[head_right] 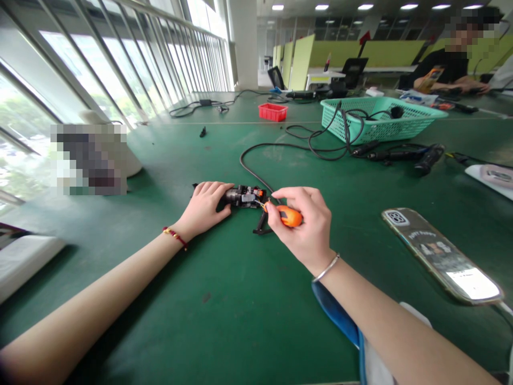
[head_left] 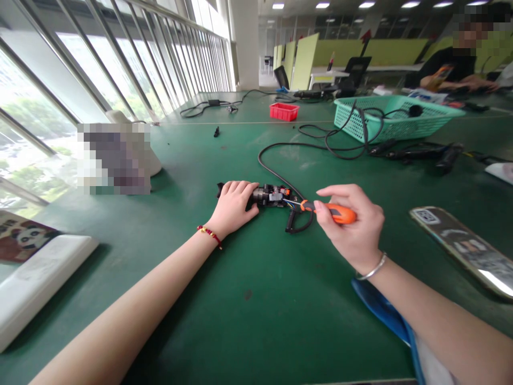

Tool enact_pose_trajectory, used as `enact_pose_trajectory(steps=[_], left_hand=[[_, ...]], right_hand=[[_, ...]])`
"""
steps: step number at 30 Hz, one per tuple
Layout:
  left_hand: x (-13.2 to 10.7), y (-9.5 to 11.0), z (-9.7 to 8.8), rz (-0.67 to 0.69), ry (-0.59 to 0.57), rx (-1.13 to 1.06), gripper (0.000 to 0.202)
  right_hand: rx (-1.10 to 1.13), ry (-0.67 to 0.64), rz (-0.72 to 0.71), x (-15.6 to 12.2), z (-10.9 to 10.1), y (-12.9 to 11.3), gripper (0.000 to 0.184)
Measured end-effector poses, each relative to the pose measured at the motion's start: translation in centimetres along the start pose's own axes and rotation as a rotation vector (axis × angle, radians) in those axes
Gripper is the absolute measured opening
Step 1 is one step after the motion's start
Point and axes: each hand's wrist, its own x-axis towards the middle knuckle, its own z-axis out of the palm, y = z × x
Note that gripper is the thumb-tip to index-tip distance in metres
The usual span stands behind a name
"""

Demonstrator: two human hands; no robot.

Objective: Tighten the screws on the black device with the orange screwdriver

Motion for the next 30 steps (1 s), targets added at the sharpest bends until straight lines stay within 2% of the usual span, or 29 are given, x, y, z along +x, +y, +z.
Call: enact_pose_trajectory(steps=[2,7,9,13,15,18,20,24,26,30], left_hand=[[0.01,0.00,0.02,-0.001,-0.001,-0.001,0.045],[0.03,-0.01,0.03,-0.001,0.001,0.003,0.045],[0.04,0.00,0.01,-0.002,0.002,-0.004,0.045],[0.06,0.01,0.00,-0.003,0.000,-0.006,0.045],[0.06,-0.01,0.04,-0.002,0.002,0.002,0.045],[0.04,-0.03,0.10,-0.002,0.002,0.012,0.045],[0.03,-0.04,0.13,-0.001,0.002,0.015,0.045],[0.01,-0.05,0.15,0.000,0.002,0.018,0.046],[0.01,-0.06,0.14,0.002,0.002,0.021,0.046],[0.03,-0.06,0.10,0.001,0.002,0.022,0.045]], right_hand=[[0.003,0.013,0.002,-0.03,0.04,0.05,0.021],[0.093,0.069,-0.095,-0.12,0.36,0.48,0.045],[0.078,0.056,-0.076,-0.13,0.32,0.41,0.042],[0.014,0.005,0.011,-0.14,0.10,0.16,0.024],[0.013,0.024,-0.011,-0.18,0.11,0.22,0.027],[0.065,0.054,-0.092,-0.24,0.27,0.45,0.042],[0.081,0.057,-0.108,-0.25,0.30,0.48,0.044],[0.010,0.004,-0.002,-0.14,0.08,0.17,0.021],[-0.006,-0.004,0.021,-0.09,0.01,0.09,0.016],[0.048,0.059,-0.068,-0.06,0.17,0.32,0.038]])
